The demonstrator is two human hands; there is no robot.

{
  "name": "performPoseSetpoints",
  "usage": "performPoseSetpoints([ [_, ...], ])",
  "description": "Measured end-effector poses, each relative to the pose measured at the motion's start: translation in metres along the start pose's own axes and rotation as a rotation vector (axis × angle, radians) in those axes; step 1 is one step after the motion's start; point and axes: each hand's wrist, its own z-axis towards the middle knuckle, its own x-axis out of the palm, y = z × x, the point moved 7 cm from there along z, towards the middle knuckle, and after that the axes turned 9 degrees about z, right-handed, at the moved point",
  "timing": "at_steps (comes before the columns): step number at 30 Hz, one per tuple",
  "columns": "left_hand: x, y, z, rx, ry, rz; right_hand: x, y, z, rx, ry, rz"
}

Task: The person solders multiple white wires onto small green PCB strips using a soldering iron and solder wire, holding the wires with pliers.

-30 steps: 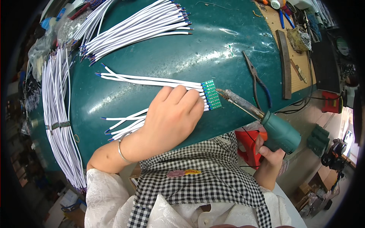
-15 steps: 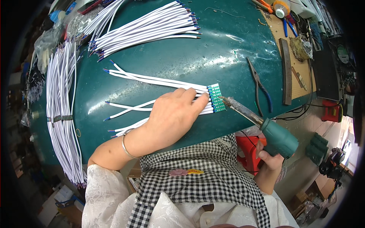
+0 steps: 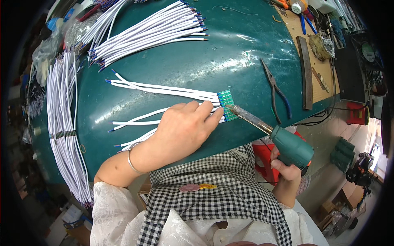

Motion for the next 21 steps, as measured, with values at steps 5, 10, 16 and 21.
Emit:
performPoseSetpoints([
  [5,-0.001,0.006,0.001,-0.057,-0.043,-0.102,-0.001,-0.004,-0.005,0.037,-0.014,-0.008],
  [10,-0.001,0.008,0.002,-0.078,-0.050,-0.129,0.000,0.002,-0.002,0.110,-0.161,-0.049],
  [16,-0.003,0.008,0.003,-0.078,-0.051,-0.121,0.001,0.005,-0.001,0.023,-0.089,-0.191],
  [21,-0.003,0.009,0.004,-0.080,-0.036,-0.110,0.006,0.013,0.006,-0.030,-0.027,-0.297],
])
